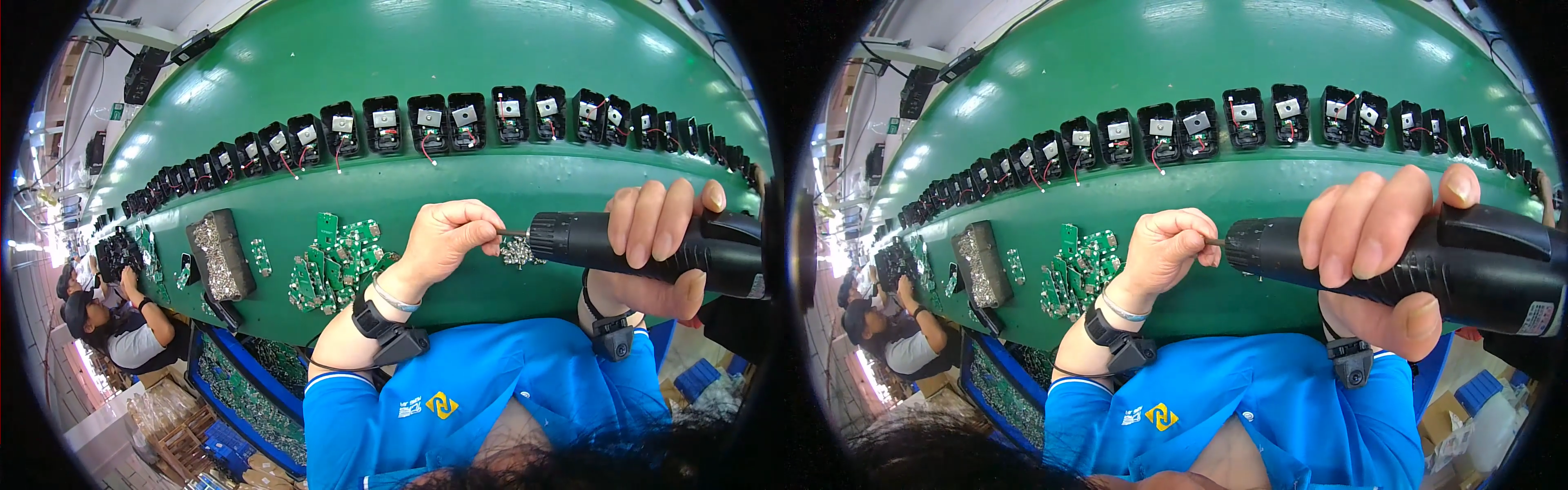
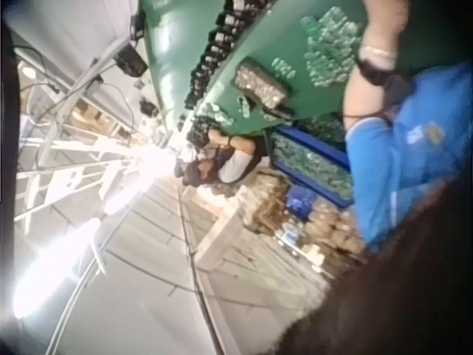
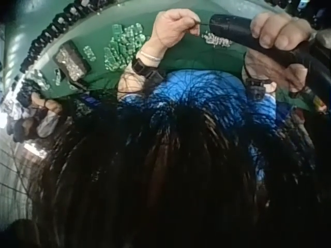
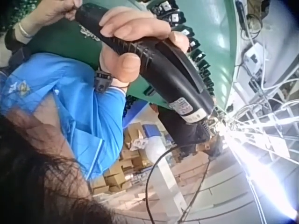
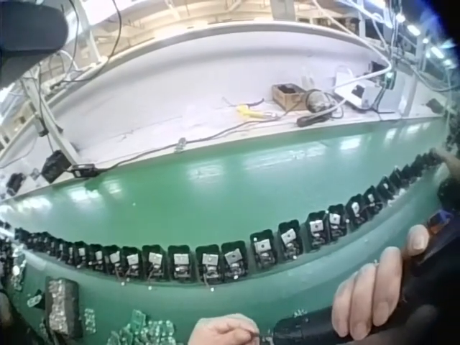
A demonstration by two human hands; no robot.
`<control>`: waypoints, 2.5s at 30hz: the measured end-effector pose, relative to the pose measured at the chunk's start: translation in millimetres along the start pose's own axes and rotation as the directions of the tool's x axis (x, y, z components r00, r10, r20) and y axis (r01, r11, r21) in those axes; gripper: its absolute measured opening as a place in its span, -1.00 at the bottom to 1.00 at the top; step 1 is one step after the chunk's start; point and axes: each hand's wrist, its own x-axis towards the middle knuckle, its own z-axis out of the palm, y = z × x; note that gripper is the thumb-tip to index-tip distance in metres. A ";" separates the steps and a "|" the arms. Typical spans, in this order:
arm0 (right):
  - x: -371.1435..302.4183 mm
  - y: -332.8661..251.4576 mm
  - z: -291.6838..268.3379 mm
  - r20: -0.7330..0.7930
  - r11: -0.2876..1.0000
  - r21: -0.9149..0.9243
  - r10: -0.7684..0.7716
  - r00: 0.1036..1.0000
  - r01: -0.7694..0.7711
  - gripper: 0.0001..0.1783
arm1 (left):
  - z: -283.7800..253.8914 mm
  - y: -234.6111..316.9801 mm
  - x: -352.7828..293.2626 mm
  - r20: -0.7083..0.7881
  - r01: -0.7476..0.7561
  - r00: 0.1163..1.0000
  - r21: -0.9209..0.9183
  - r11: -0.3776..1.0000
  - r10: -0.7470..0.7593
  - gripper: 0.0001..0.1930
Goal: The person picks up a screw from a pile, places it into a black housing, and drives it in using a power screwdriver, repeating this for several units.
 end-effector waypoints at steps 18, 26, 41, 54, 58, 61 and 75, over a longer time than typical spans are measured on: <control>-0.5 5.0 0.6 0.066 0.987 0.032 -0.159 0.985 0.157 -0.39 | 2.4 7.2 3.6 0.109 0.028 0.993 0.101 0.994 -0.039 -0.79; 3.4 3.4 -0.3 0.071 0.991 0.022 -0.130 0.989 0.129 -0.40 | 4.8 7.9 5.8 0.073 0.072 0.995 0.001 0.997 -0.072 -0.84; 17.3 23.4 -11.7 0.124 0.989 -0.037 -0.141 0.982 0.146 -0.42 | -8.0 58.9 17.2 -0.024 0.074 0.997 0.554 0.829 -0.073 -0.70; 21.1 89.6 -27.6 0.271 0.929 -0.293 -0.147 0.951 0.227 -0.45 | -59.5 41.3 79.0 0.448 -0.325 0.852 0.858 -0.399 0.270 -0.34; 22.7 97.0 -30.5 0.289 0.922 -0.303 -0.154 0.945 0.243 -0.46 | -60.1 39.7 82.6 0.470 -0.341 0.831 0.853 -0.394 0.298 -0.36; 23.4 99.9 -31.1 0.297 0.921 -0.302 -0.153 0.943 0.245 -0.46 | -60.0 39.7 82.8 0.469 -0.338 0.827 0.856 -0.391 0.310 -0.36; 24.5 103.1 -32.9 0.379 0.903 -0.333 -0.135 0.915 0.271 -0.53 | -53.5 40.2 82.4 0.447 -0.338 0.834 0.877 -0.341 0.324 -0.33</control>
